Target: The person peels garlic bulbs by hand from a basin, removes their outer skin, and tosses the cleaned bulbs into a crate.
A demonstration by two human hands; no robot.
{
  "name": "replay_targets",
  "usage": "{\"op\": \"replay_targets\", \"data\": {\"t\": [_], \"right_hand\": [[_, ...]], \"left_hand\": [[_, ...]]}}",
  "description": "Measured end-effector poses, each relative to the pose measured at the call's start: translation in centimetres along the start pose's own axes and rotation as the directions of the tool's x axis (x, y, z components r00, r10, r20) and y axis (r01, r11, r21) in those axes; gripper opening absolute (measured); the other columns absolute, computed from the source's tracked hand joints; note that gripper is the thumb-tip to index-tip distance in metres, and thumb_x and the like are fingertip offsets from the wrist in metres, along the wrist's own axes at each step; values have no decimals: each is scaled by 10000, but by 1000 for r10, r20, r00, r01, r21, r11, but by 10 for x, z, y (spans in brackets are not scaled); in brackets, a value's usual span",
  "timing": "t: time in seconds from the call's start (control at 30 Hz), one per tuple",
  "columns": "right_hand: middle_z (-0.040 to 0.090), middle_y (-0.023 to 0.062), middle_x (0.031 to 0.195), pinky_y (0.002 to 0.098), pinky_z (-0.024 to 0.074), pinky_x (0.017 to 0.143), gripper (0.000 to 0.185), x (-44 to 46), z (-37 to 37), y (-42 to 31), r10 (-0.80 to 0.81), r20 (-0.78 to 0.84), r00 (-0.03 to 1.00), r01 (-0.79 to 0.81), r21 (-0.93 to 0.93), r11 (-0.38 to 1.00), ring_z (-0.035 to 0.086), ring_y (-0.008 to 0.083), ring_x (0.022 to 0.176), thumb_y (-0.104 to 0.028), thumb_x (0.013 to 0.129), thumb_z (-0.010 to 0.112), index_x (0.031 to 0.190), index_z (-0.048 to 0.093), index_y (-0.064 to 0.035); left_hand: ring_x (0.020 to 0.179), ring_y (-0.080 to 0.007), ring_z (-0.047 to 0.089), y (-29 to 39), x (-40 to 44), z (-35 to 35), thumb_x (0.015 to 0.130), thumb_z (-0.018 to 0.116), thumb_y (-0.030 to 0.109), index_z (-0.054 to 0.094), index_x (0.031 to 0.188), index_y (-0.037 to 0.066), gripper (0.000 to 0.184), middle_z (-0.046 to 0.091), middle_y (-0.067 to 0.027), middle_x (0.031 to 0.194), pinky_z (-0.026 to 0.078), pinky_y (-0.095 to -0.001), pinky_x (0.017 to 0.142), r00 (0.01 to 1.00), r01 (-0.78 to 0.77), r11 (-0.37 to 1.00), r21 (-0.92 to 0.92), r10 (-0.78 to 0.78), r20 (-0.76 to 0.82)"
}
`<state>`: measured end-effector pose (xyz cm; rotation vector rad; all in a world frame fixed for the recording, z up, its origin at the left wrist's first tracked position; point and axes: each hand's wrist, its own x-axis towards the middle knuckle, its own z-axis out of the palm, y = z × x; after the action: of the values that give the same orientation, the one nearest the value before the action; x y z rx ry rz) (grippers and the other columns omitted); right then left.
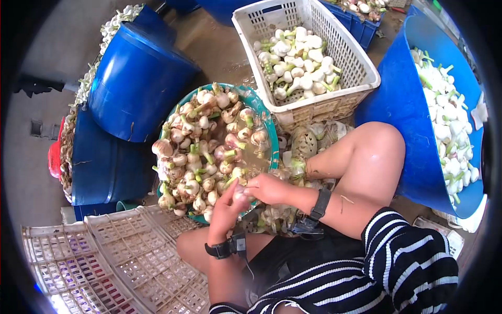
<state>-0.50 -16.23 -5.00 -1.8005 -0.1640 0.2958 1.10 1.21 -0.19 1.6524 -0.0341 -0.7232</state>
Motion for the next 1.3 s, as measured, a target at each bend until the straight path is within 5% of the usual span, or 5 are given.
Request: {"op": "replay_targets", "data": {"t": [0.27,0.43,0.73,0.8,1.3], "right_hand": [[565,29,639,260,427,398,231,1,-6,-15,443,250,861,-481,685,547,472,98,434,-242,877,520,820,601,-33],[585,72,978,281,489,731,271,-15,-5,-34,42,162,986,-162,851,500,591,143,778,-214,938,410,1098,517,-23],[632,79,900,308,489,665,309,-45,-86,-26,109,-52,993,-32,757,653,618,188,792,-276,891,490,1052,570,-24],[637,112,790,360,490,658,325,-40,-70,-29,378,218,900,-34,-829,558,626,249,767,-346,839,531,915,625,-45],[608,142,714,405,468,609,341,-16,-25,-11,338,196,921,-135,-652,746,590,329,687,-380,800,552,790,608,-44]], "left_hand": [[1122,-342,489,17,-24,18,642,631,-20,546,1140,34,508,494,-185,1229,375,-381,961,817,-406,363,839,556,155],[1067,-267,535,-23,-19,11,815,525,35,538,1108,28,294,516,-141,1212,395,-376,944,843,-431,901,55,423,-333],[624,-98,488,-45,-13,-22,884,456,441,544,979,165,305,566,9,834,351,-212,432,944,-27,319,-947,-303,-129],[567,-92,436,-35,-7,-16,888,445,432,537,952,163,291,534,13,775,326,-209,428,864,-43,450,-892,-431,-259],[514,-53,462,-43,-2,-30,903,444,286,548,957,117,206,578,16,753,326,-159,374,929,10,471,-882,-331,-166]]}}
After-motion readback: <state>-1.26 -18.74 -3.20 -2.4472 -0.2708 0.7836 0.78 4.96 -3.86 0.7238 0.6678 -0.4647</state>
